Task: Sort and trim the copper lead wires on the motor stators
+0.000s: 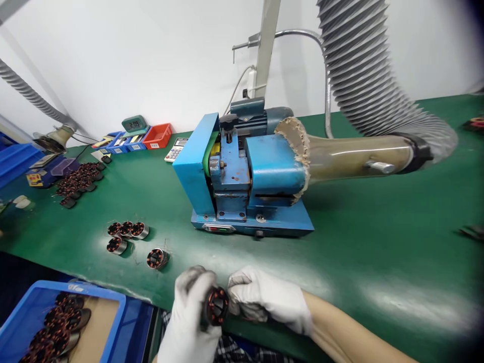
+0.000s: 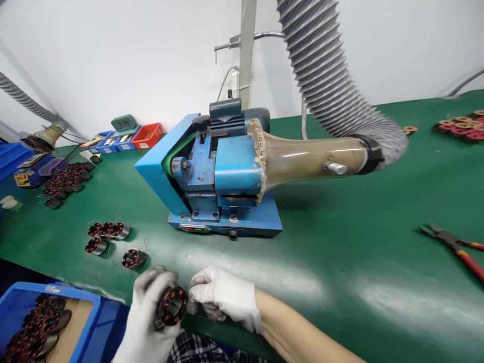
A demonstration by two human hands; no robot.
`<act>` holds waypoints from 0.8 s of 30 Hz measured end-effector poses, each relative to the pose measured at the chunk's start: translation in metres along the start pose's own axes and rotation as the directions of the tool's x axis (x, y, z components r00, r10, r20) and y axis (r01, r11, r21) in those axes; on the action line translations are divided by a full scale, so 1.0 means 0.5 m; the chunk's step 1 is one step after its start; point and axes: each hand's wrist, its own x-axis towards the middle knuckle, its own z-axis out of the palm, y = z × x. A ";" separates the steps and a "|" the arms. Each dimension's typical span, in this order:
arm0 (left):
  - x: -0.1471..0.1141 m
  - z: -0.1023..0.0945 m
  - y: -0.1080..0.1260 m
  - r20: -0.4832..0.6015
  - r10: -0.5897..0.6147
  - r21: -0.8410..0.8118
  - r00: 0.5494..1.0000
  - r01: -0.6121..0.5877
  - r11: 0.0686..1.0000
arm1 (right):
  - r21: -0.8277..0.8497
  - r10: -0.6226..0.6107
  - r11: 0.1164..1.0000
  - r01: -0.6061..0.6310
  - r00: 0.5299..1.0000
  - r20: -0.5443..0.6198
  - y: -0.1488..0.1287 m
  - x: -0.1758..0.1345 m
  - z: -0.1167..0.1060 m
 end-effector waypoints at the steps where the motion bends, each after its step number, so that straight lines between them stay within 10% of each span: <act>1: -0.002 0.001 -0.007 0.027 0.085 0.046 0.996 -0.087 0.995 | -0.017 0.033 0.999 -0.032 0.999 0.043 0.009 0.010 -0.002; 4: -0.003 0.014 -0.034 0.085 0.151 0.070 0.985 -0.157 0.985 | -0.162 0.073 0.985 -0.061 0.995 0.068 0.023 0.034 -0.012; 9: 0.006 0.048 -0.066 0.154 -0.192 0.049 0.969 0.186 0.981 | -0.505 -0.026 0.863 -0.014 0.997 -0.072 -0.011 0.046 -0.016; 14: 0.011 0.054 -0.073 0.177 -0.231 0.022 0.957 0.231 0.973 | -0.976 0.010 0.206 0.073 0.997 0.076 -0.032 0.036 -0.033; 20: -0.010 0.058 -0.082 0.070 -0.298 0.044 0.952 0.296 0.954 | -0.882 -0.077 0.460 -0.100 0.985 -0.152 0.009 -0.032 -0.108; 24: -0.037 0.034 -0.034 -0.244 -0.281 0.088 0.928 0.310 0.947 | -0.736 -0.237 0.677 0.011 0.950 -0.204 -0.002 -0.056 -0.073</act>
